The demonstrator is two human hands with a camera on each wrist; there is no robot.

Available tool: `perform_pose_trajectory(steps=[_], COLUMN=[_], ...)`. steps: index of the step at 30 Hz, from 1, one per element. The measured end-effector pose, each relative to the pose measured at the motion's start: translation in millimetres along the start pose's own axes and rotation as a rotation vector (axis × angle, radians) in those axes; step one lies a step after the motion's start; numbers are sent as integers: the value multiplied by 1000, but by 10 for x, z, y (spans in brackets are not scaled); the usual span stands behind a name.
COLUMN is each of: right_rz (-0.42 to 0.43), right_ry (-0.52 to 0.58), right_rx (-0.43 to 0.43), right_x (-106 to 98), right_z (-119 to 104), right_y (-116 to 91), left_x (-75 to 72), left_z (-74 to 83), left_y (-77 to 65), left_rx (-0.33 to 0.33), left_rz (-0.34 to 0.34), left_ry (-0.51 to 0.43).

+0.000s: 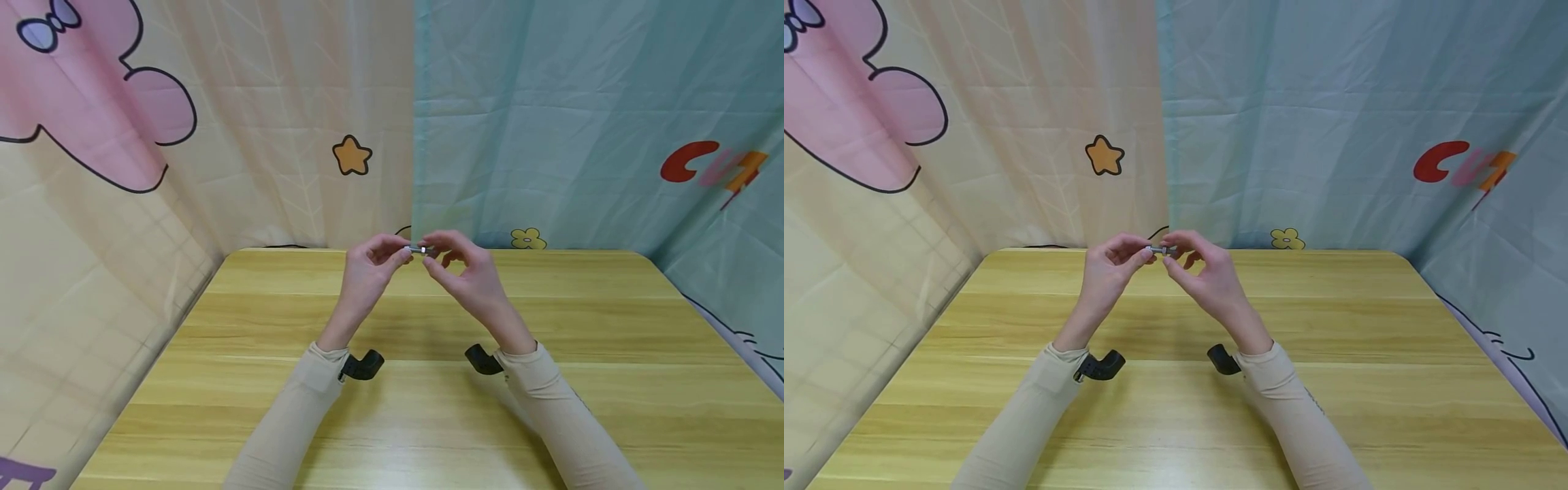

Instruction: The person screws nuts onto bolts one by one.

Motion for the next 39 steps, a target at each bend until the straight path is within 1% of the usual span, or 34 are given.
perform_pose_trajectory(steps=[2, 8, 10, 12, 18, 25, 28, 30, 32, 36, 37, 39], right_rz=[1, -17, -24, -26, -22, -44, -43, -29, -1, 37, 36, 28], right_ry=[-5, -16, -12, -4, 46, 60, 49, 35, 25, 20, 19, 18], right_rx=[0, -4, -1, 18, 128, 216, 240, 225, 167, 13, -13, -36], right_x=[11, 36, 46, 50, 52, 42, 30, 14, -19, -74, -76, -68], right_z=[71, 103, 108, 128, 195, -34, -37, -62, -119, -259, -279, -284], right_y=[-11, -21, -23, -24, -33, 3, -7, -10, -4, 12, 13, 11], left_x=[10, 46, 46, 51, 70, 93, 97, 89, 82, 69, 69, 70], left_z=[55, 268, 271, 273, 271, 279, 267, 262, 262, 275, 278, 284], left_y=[-11, -50, -50, -48, -45, -59, -59, -64, -64, -59, -57, -55], left_rx=[-9, -5, -4, 0, 8, 12, 4, 0, 0, 8, 10, 13], left_rz=[-1, -9, -9, -10, -19, -31, -30, -28, -26, -19, -19, -19], left_ry=[5, 13, 9, 9, 8, 9, 2, 5, 12, 19, 18, 15])
Point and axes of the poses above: each hand's wrist, its own y-axis towards the middle knuckle, its own x-axis out of the palm, z = x × y, the point moved 9 cm from there along y, towards the middle knuckle, and after that the axes turned 8 degrees about -z, right-handed, at the moved point
